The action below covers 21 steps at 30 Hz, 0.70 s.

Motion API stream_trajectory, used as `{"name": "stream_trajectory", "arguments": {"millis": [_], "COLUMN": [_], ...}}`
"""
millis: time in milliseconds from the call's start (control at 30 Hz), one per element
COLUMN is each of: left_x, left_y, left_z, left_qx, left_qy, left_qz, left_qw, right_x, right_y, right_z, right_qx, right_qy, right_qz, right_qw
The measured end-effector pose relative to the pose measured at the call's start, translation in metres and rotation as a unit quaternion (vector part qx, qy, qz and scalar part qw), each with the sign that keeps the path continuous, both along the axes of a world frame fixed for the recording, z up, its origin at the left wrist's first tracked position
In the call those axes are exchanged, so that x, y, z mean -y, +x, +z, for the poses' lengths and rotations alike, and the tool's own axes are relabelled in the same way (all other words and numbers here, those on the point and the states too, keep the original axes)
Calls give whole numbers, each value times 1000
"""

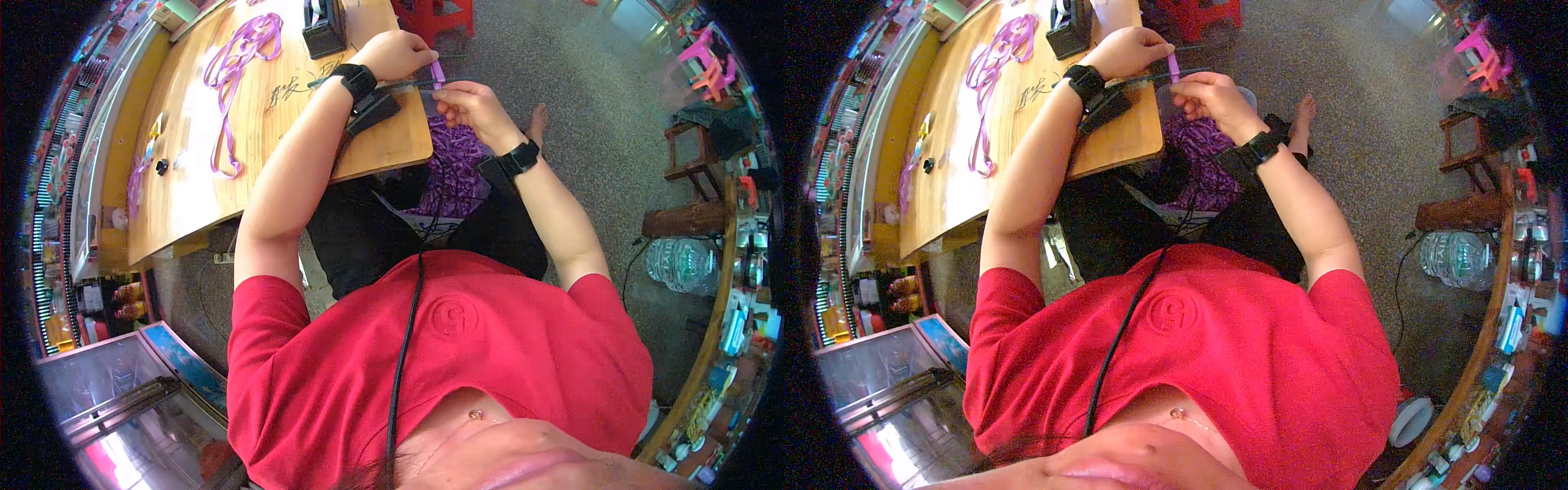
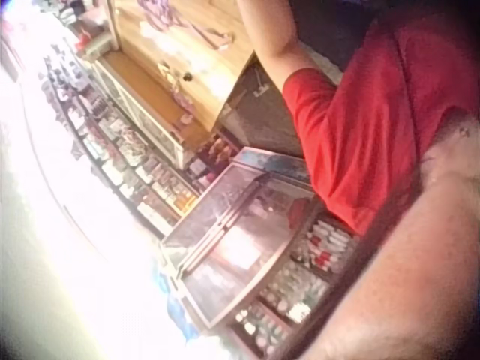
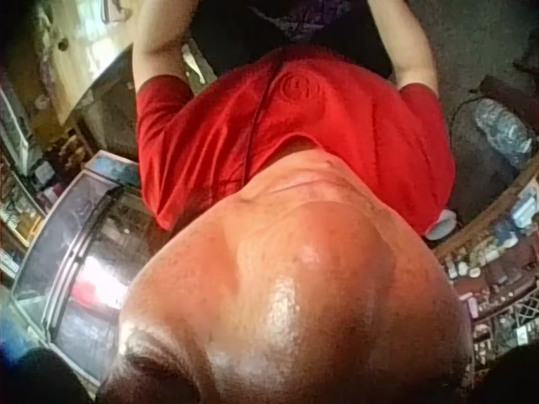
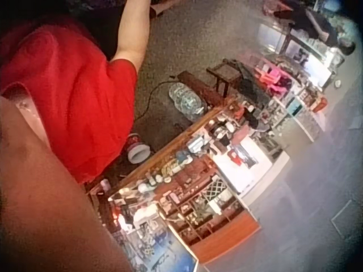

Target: Connect purple and green plastic strips or tubes together at a workbench.

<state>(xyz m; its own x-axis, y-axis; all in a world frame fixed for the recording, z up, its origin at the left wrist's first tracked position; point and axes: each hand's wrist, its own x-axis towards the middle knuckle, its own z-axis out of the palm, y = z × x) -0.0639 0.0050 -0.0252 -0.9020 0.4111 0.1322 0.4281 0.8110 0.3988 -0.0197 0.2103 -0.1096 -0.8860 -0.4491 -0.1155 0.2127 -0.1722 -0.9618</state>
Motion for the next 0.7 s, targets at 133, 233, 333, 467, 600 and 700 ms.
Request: {"name": "stream_trajectory", "arguments": {"millis": [133,233,333,467,600,700], "left_x": [3,0,2,7,9,1], "left_y": [-1,1,2,8,23,41], "left_z": [-2,1,-1,-1,7,32], "left_qx": [-22,2,-11,-88,-34,-10], "left_qy": [-9,-12,-7,18,-36,-47], "left_qz": [-10,-3,-8,-4,-11,-129], "left_qw": [1000,1000,1000,996,999,990], "right_x": [1,1,2,5,3,-3], "right_y": [8,15,17,17,16,14], "right_z": [9,18,21,22,25,25], "right_qx": [-21,-36,-8,12,12,13], "right_qy": [-7,2,-22,-36,-29,-21], "right_qz": [-29,-61,-41,-41,-36,-36], "right_qw": [999,997,999,998,999,999]}}
